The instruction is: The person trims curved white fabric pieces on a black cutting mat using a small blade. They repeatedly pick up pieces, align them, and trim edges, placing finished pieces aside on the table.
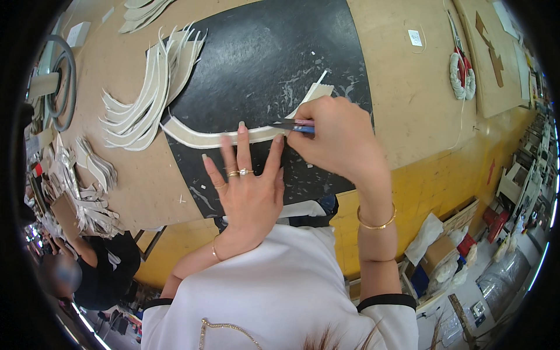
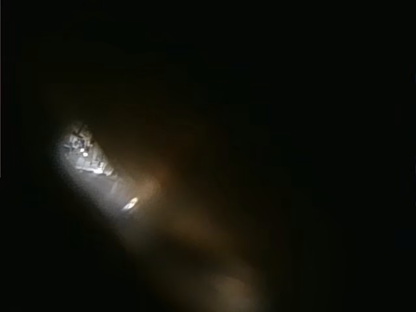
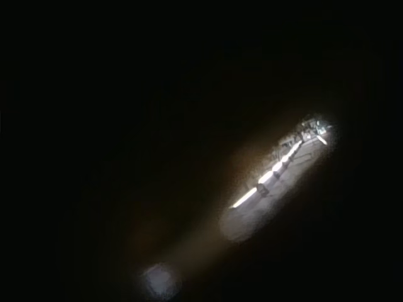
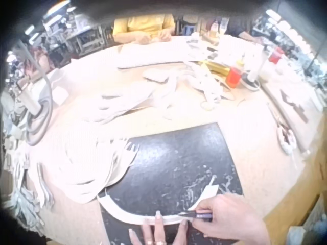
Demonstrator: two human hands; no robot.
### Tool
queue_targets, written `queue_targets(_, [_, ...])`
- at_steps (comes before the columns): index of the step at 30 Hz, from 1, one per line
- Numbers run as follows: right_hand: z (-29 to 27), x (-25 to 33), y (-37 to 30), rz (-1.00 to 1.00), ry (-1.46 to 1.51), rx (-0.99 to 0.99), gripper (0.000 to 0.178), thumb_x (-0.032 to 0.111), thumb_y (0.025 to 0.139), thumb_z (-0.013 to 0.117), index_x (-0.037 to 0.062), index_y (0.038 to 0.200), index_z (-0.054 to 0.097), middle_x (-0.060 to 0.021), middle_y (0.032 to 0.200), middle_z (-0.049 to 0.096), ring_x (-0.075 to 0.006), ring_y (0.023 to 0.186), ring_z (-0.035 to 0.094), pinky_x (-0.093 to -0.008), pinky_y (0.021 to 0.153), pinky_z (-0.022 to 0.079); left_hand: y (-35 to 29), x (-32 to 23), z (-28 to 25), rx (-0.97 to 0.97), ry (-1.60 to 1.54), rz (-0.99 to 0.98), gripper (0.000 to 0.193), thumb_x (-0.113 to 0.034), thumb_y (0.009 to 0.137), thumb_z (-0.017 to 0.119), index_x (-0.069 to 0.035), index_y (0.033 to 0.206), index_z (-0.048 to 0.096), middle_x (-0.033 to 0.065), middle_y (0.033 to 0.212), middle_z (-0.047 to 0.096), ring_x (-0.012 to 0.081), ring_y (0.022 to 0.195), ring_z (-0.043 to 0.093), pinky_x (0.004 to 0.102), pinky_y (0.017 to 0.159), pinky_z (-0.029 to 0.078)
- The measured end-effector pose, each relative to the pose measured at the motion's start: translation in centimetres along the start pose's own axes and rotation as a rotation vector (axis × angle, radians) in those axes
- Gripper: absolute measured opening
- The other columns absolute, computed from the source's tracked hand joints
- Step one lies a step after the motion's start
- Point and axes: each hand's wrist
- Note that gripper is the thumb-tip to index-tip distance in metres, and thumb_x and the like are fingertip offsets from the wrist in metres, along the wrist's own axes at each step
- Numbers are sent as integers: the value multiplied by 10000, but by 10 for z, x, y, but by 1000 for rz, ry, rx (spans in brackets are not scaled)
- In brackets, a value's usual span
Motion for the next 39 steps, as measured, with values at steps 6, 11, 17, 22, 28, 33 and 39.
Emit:
queue_targets(6, [39,27,-11,-33,-78,23,212,225,737,692,24,798,720,-138,664,664,-322,642,670,-375,597,517,-28,32,-16,125,-133,28,565,-200,899,615,-97,1438,480,215,1607,197,433,1475,186,593,1158,129])
queue_targets(11, [51,38,-19,-29,-57,-26,202,237,753,713,55,839,731,-105,649,664,-300,623,669,-364,584,508,-45,40,-12,161,-156,-8,622,-280,924,616,-55,1470,421,236,1610,156,487,1462,163,652,1108,197])
queue_targets(17, [38,29,-14,-117,-101,0,196,250,778,753,54,794,745,-98,602,636,-287,555,631,-350,541,471,-40,40,-2,30,-191,73,690,-353,913,640,-55,1487,399,226,1601,207,465,1473,161,635,1128,157])
queue_targets(22, [34,31,-10,-100,-123,57,200,248,782,748,48,778,744,-106,567,614,-288,521,620,-349,525,463,-23,85,-20,-86,-199,12,519,-429,891,672,-83,1272,605,134,1418,516,375,1391,386,562,1155,136])
queue_targets(28, [36,34,-11,-122,-132,54,179,235,787,731,56,786,744,-102,572,615,-291,526,617,-351,526,460,-23,101,-41,-150,1,-40,389,-490,816,744,-123,866,626,30,1039,606,262,1226,541,544,1147,134])
queue_targets(33, [47,39,-10,-107,-106,89,150,214,783,710,65,782,729,-96,593,618,-303,559,616,-373,546,466,-24,90,-41,-298,117,-263,408,-408,860,719,-110,1130,646,118,1245,599,275,1236,532,538,1143,127])
queue_targets(39, [47,40,-9,-117,-85,63,150,205,785,706,59,797,736,-103,604,631,-301,561,624,-371,554,473,-35,49,-11,-30,-250,50,549,-170,879,686,-12,1374,508,184,1511,401,371,1410,376,526,1161,203])
Point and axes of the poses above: each hand's wrist, its own y-axis towards the middle knuckle, its own z-axis out of the palm, x = y × z
